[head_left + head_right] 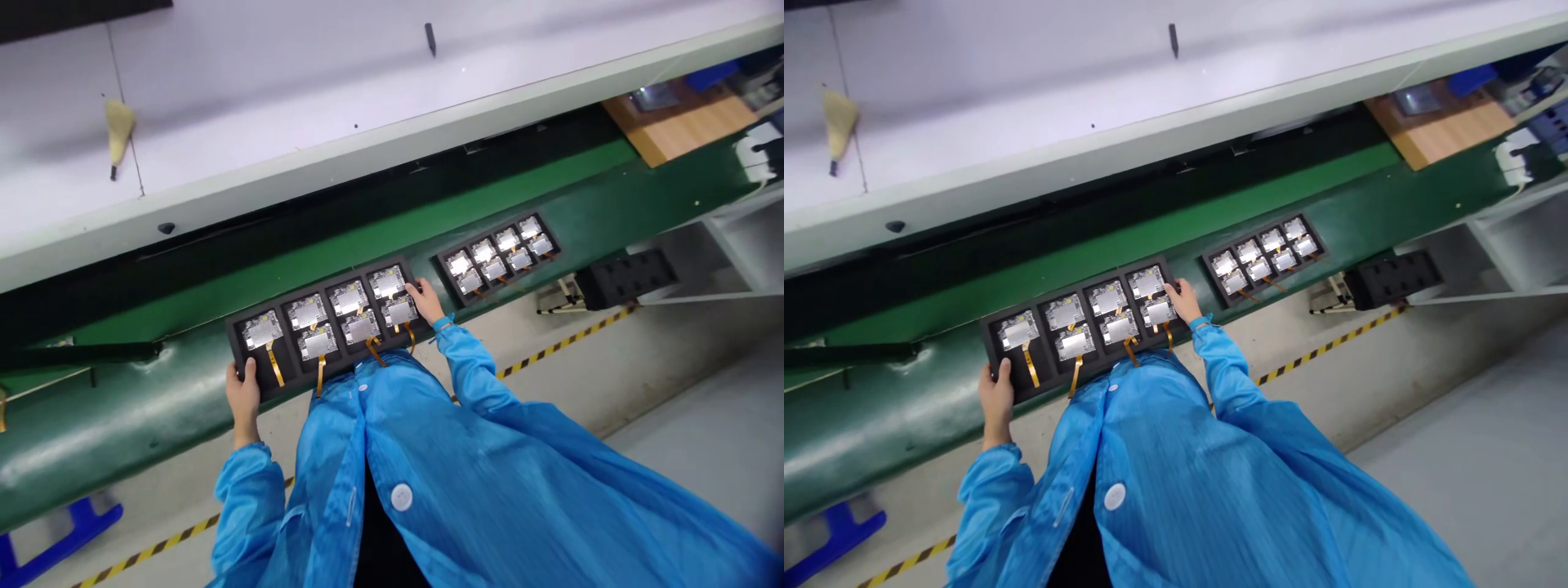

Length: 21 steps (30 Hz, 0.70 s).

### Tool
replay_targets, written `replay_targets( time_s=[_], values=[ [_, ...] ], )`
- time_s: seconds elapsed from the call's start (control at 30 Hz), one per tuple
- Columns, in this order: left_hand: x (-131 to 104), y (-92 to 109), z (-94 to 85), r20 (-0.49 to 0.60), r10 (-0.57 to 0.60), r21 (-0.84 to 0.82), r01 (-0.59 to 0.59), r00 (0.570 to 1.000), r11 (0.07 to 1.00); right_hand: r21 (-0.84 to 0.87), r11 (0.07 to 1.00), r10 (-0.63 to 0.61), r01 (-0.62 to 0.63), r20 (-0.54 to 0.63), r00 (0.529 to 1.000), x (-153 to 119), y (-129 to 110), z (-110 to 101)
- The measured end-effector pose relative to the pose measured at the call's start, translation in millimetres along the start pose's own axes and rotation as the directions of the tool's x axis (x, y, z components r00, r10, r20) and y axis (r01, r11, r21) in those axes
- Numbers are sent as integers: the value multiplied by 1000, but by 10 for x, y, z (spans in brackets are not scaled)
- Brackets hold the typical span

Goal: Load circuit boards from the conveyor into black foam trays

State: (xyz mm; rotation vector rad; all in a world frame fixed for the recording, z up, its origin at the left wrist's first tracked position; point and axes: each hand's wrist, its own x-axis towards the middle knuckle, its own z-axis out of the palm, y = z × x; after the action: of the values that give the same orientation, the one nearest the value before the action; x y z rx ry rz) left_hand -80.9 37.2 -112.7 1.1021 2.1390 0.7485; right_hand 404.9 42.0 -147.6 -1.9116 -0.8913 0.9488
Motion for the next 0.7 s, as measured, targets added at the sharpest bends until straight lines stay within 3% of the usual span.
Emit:
replay_targets(
  time_s=[0.2,0.33,0.53,0.7],
  values=[
    [-1,25,-3,16,-4,-14,4,1000,1000,54,999,3,-3,0,1000,31,73,20],
    [0,25,-14,24,-11,-4,11,1000,1000,119,992,35,-33,-16,999,114,311,6],
    [6,70,-17,30,-34,-12,35,999,999,-49,990,128,-134,-108,986,271,766,-144],
    [10,48,-69,27,-52,43,51,998,998,-214,960,146,-180,-164,976,463,822,-398]
  ],
)
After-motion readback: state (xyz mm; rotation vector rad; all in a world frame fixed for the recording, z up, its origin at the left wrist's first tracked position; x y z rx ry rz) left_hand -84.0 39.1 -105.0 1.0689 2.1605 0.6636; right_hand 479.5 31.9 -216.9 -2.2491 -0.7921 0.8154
